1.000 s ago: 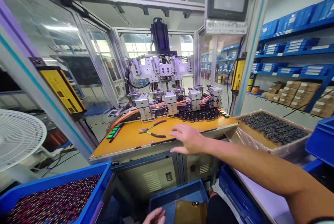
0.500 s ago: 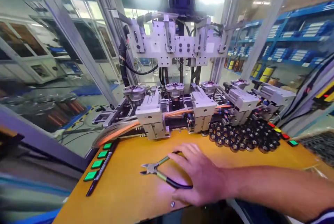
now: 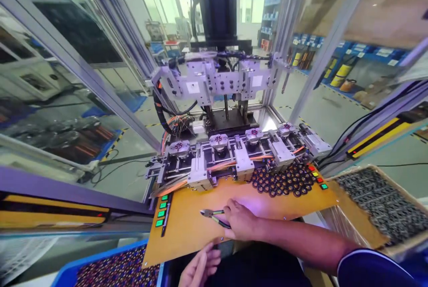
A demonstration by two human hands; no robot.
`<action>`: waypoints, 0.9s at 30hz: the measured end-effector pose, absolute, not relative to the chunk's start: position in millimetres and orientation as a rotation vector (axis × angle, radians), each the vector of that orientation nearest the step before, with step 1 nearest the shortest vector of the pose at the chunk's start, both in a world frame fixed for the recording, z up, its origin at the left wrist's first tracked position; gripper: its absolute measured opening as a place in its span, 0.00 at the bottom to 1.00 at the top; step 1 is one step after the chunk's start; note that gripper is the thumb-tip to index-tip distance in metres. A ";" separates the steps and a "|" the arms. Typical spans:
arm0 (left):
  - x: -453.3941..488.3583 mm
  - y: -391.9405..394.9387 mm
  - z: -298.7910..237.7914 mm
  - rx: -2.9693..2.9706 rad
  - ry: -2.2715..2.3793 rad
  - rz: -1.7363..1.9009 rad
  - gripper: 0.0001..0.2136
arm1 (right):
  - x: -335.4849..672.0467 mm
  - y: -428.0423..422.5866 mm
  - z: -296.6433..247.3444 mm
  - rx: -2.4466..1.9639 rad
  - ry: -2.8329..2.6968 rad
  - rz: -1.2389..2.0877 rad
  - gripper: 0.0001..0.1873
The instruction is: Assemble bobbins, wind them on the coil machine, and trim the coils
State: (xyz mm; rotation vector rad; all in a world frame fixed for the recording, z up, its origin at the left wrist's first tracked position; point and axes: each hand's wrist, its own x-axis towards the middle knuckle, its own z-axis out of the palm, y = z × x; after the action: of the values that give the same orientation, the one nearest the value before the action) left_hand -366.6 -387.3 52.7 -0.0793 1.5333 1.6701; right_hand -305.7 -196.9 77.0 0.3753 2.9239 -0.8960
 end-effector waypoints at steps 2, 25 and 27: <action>-369.4 -375.3 65.7 -0.082 1.509 1.738 0.27 | -301.3 -202.8 92.1 0.343 2.915 -1.017 0.16; -385.7 -333.2 106.5 0.619 1.174 1.788 0.29 | -273.3 -202.7 141.2 0.204 0.960 -2.740 0.33; -384.9 -332.5 85.6 0.703 1.563 1.796 0.32 | -271.1 -192.0 150.6 0.199 1.187 -2.671 0.35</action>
State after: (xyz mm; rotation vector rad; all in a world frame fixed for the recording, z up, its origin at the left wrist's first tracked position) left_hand -384.9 -332.5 85.6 0.7028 1.5628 1.7960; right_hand -271.1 -192.0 150.6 0.1986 1.1875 -2.6708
